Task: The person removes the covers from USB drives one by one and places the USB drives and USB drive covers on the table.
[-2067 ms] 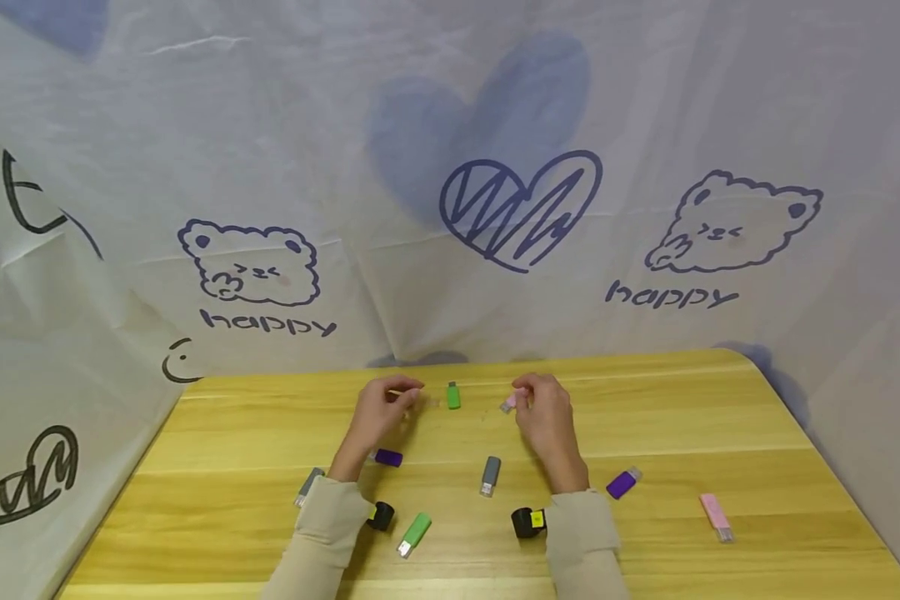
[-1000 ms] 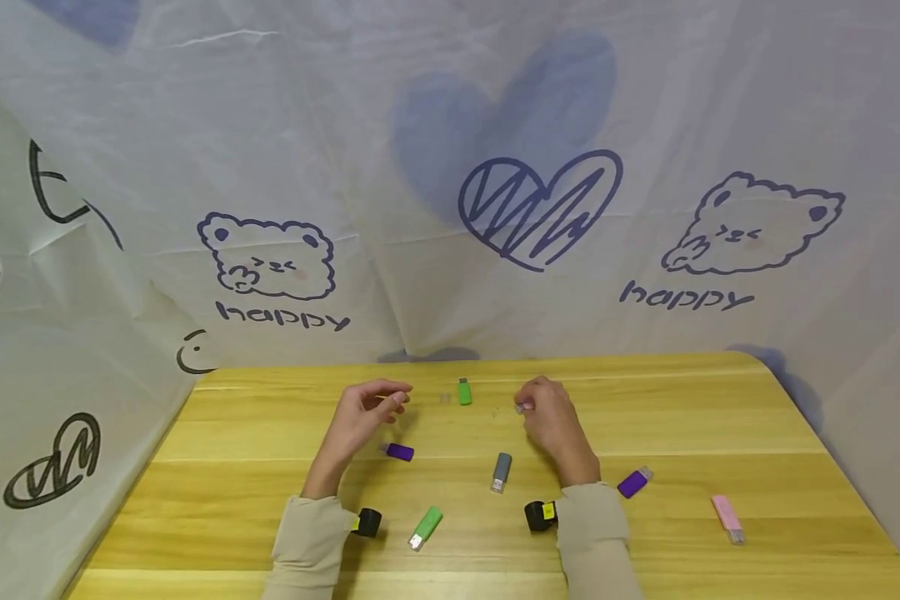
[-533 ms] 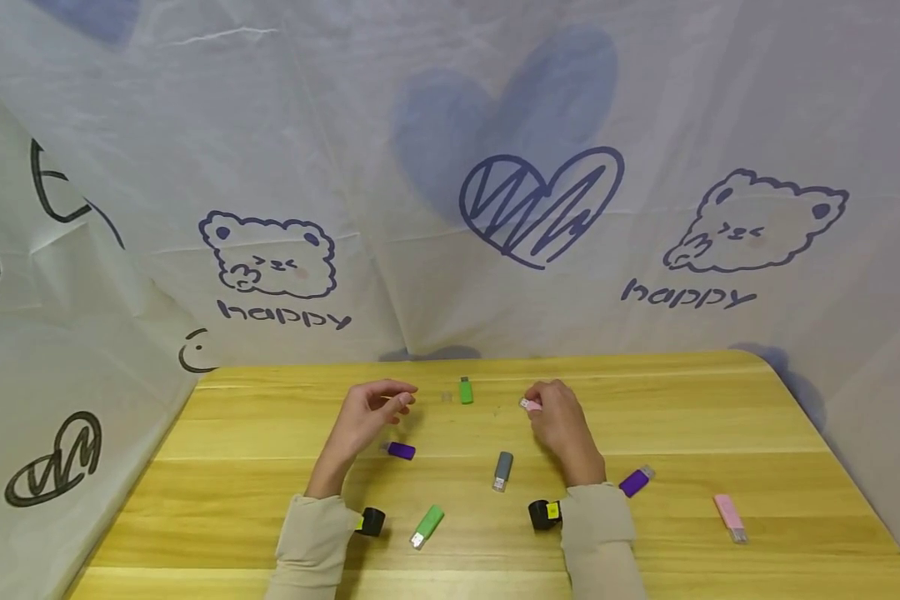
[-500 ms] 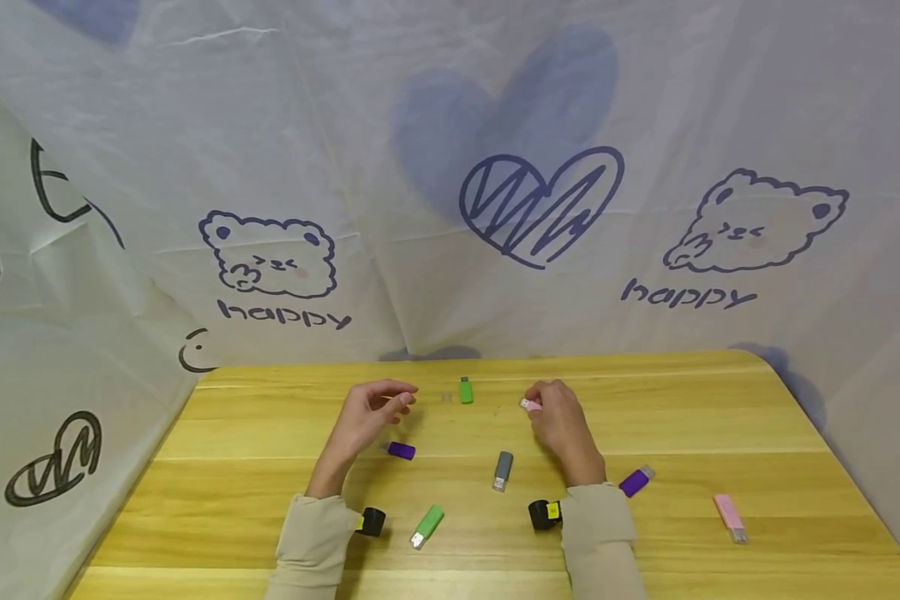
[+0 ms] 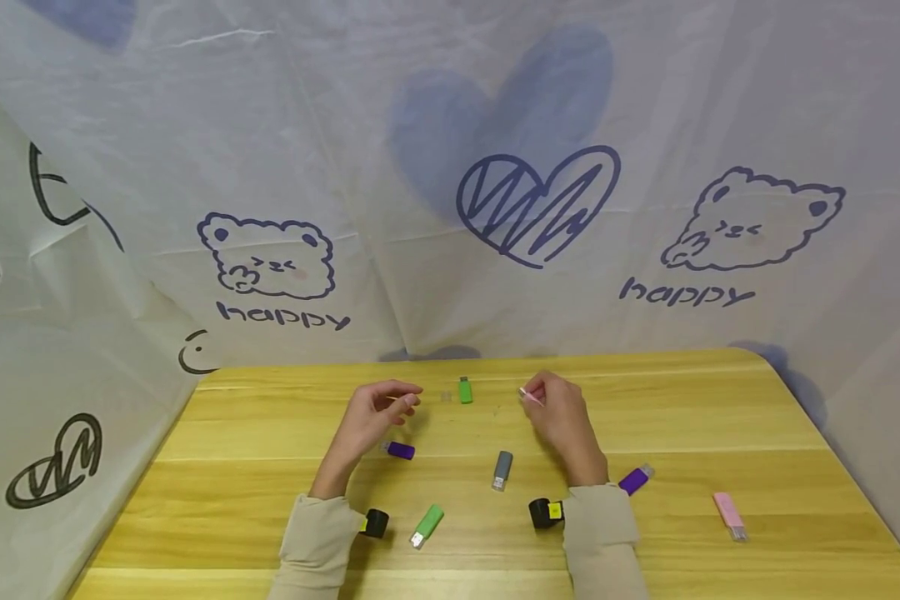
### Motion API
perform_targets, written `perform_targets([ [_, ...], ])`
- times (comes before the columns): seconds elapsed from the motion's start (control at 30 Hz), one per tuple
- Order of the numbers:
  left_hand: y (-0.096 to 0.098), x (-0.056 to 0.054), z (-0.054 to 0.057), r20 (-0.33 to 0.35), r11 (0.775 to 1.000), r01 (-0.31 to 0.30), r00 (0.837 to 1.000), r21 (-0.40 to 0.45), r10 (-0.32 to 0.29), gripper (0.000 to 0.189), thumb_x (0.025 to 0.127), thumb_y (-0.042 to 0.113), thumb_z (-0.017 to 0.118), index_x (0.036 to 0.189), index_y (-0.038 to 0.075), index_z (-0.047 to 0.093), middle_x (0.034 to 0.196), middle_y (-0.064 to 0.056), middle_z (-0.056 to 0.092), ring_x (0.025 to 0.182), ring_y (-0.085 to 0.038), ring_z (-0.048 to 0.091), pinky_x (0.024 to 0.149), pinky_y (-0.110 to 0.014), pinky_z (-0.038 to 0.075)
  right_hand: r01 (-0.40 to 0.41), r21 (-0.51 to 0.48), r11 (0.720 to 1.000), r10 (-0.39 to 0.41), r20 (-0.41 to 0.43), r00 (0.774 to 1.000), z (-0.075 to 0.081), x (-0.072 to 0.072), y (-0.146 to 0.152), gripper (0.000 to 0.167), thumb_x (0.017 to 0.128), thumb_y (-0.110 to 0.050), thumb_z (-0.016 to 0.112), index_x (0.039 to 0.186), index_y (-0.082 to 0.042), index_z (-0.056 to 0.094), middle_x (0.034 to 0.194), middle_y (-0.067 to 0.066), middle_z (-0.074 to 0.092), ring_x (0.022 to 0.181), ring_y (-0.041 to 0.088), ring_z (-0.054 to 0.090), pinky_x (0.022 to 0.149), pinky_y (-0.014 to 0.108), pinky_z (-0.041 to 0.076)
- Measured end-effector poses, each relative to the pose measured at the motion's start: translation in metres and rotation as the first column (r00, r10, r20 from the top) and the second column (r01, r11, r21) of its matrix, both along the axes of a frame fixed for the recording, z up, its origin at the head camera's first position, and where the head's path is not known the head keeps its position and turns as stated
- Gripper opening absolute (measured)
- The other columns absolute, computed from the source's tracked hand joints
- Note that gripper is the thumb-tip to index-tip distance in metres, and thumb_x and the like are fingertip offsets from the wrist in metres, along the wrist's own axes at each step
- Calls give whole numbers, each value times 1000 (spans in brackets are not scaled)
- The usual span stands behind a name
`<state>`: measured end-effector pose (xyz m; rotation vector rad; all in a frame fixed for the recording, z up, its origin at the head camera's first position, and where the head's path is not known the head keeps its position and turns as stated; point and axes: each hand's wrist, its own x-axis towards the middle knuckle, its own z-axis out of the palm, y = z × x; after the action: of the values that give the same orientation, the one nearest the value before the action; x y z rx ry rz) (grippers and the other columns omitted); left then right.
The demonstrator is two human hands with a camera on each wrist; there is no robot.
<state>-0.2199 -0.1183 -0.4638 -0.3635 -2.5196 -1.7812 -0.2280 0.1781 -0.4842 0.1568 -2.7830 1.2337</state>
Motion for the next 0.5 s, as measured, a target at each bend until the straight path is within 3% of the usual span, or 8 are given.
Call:
perform_targets([
  [0.13,5,6,10,-1,1000,4,1000,8,-4,15,98,-3,65,109,-9,73,106,-26,71,88,-49,67,78,-62,57,-5,-31,999,3,-59,998,8,1,-2,7,95,-4,73,99,-1,69,90,10,69,83,24,66,75,38,58],
  [0.33,10,21,38,-9,998,66,998,13,-66,15,99,-5,63,110,-12,71,108,-31,69,90,-52,67,79,-62,57,-26,-143,989,15,-74,997,18,3,-10,13,91,-5,78,100,1,71,93,13,72,86,26,70,76,33,61],
  [0.4,13,22,39,-20,998,66,998,16,-65,15,98,-5,63,110,-12,71,107,-31,69,89,-50,67,78,-60,58,-35,-183,983,23,-66,998,21,4,-13,15,91,-6,79,102,2,72,95,13,72,86,27,71,75,30,61],
  [0.5,16,16,27,-28,998,49,998,39,-48,16,98,-5,64,110,-13,71,107,-30,70,89,-48,68,78,-60,59,-52,-221,974,40,-62,997,25,6,-18,17,91,-7,79,104,2,73,97,14,74,87,27,72,74,27,60],
])
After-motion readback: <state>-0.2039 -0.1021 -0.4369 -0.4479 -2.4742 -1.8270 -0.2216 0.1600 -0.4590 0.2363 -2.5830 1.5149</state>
